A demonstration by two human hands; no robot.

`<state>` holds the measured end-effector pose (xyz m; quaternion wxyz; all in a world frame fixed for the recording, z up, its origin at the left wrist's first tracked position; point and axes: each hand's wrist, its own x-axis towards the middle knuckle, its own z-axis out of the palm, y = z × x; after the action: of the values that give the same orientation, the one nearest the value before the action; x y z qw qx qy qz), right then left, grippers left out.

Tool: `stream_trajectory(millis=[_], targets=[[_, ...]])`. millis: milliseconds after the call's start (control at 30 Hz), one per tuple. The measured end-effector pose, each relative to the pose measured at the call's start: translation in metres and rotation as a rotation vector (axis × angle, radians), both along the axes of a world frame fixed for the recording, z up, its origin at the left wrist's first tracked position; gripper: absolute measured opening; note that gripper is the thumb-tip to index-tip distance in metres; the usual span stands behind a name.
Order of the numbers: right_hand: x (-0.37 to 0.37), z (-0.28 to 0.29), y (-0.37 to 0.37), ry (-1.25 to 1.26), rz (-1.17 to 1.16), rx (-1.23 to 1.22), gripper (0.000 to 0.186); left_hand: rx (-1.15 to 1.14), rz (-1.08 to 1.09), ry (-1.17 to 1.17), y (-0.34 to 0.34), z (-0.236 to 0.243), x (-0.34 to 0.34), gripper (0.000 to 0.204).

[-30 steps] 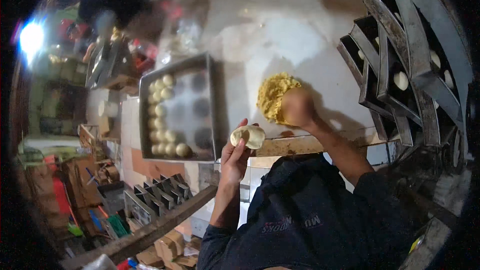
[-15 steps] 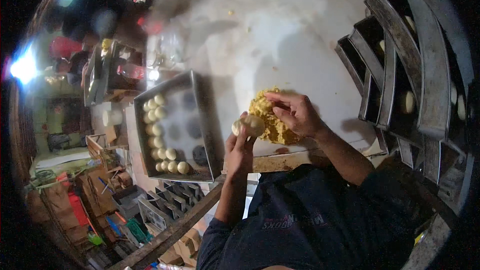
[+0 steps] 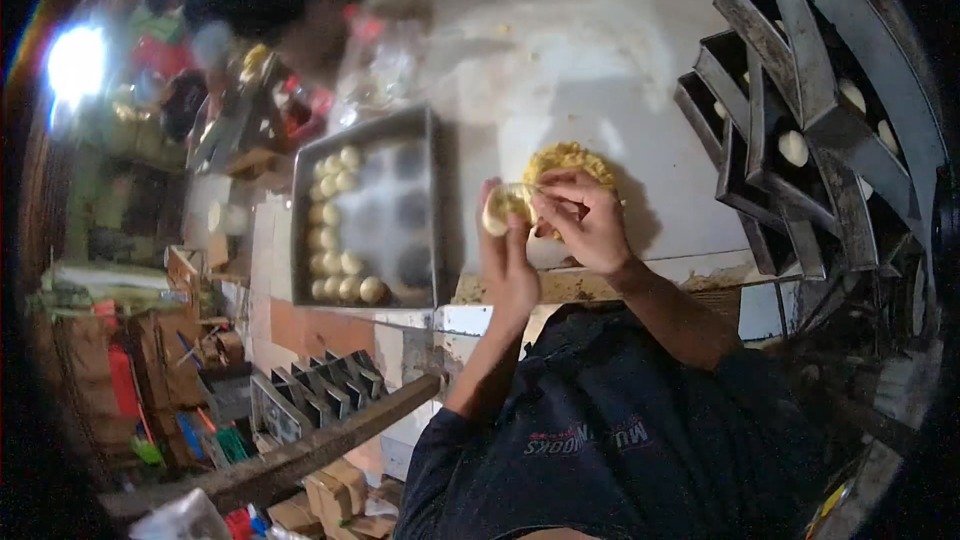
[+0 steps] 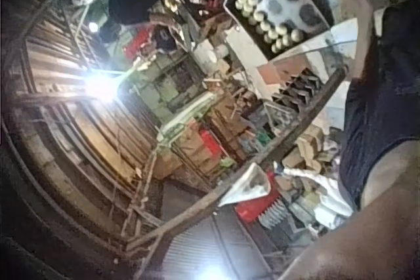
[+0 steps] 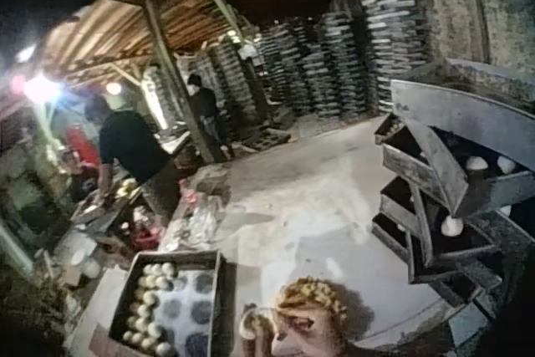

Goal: Preparing and filling dough buns and checking industrial mixers in a bakery.

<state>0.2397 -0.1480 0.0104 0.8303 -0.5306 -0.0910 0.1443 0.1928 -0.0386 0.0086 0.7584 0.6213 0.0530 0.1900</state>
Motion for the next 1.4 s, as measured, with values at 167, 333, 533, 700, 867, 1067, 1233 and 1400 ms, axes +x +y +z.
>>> stream_trajectory(millis=[167, 333, 533, 700, 867, 1067, 1233, 1400], targets=[[-0.065, 0.055, 0.044, -0.829, -0.274, -0.483, 0.021, 0.723, 0.054, -0.102, 0.036, 0.012, -0.077, 0.064], [-0.135, 0.072, 0.060, -1.193, -0.226, -0.363, 0.017, -0.182, -0.012, -0.270, 0.072, 0.045, -0.164, 0.070], [-0.204, 0.083, 0.066, -0.128, 0.473, -0.293, 0.023, 0.290, 0.146, -0.359, 0.102, 0.020, -0.245, 0.041], [-0.241, 0.102, 0.072, -0.878, 0.150, -0.506, 0.031, 0.806, 0.440, -0.377, 0.091, 0.030, -0.263, 0.037], [-0.248, 0.098, 0.061, -1.094, 0.021, -0.624, 0.037, 0.752, 0.337, -0.331, 0.080, 0.056, -0.264, 0.057], [-0.233, 0.130, 0.015, -1.020, -0.073, -0.512, 0.024, -0.225, -0.138, -0.369, 0.044, 0.047, -0.247, 0.053], [-0.222, 0.107, -0.052, -0.907, -0.063, -0.395, 0.028, 0.286, -0.105, -0.570, -0.007, 0.067, -0.201, 0.032], [-0.191, 0.103, -0.135, -1.489, -0.440, -0.446, 0.019, 0.145, 0.001, -0.611, -0.111, 0.087, -0.151, 0.081]])
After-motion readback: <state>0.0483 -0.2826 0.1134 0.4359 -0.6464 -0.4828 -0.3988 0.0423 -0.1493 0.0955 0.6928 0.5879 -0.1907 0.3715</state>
